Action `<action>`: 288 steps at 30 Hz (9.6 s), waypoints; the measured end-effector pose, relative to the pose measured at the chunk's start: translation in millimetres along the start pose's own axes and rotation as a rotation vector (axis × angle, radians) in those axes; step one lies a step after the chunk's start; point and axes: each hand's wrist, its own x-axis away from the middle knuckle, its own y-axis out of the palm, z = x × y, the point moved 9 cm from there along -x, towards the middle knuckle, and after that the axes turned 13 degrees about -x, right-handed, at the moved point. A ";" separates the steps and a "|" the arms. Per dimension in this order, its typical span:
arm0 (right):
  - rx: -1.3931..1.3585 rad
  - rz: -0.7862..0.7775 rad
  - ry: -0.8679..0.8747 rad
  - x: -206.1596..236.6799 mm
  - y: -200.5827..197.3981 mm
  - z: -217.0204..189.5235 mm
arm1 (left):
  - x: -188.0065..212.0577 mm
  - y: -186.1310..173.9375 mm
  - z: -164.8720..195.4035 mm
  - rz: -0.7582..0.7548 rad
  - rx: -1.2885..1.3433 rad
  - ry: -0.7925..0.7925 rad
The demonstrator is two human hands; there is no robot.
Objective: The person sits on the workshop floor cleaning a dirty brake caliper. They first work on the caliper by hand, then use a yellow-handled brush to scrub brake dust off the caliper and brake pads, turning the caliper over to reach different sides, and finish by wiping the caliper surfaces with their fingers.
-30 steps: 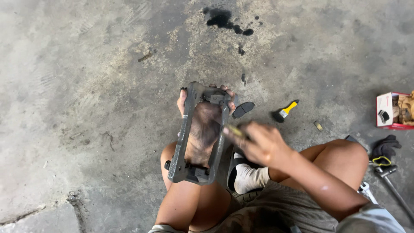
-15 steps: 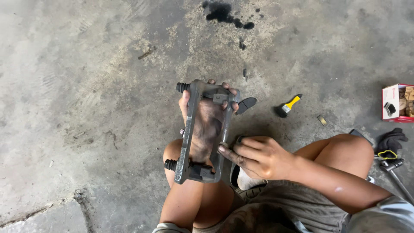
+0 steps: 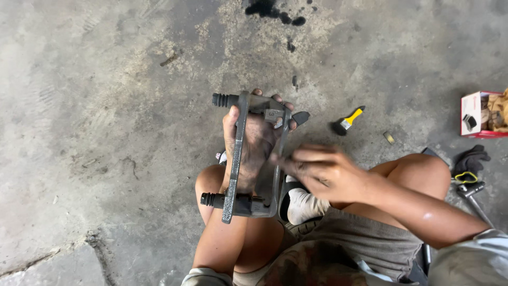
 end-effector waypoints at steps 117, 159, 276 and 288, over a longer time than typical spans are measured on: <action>0.716 -0.158 -0.263 -3.3 4.0 -4.9 | 3.3 12.4 3.7 -0.073 0.111 -0.072; 0.641 -0.015 -0.369 -9.9 12.0 -0.4 | 0.1 1.4 12.8 0.025 0.110 0.012; 0.236 -0.089 -0.259 -18.1 58.4 -52.3 | -7.1 -30.4 9.3 0.072 0.111 0.018; 0.273 -0.109 -0.353 -14.5 53.3 -57.7 | -9.9 -26.4 10.8 0.059 0.087 0.042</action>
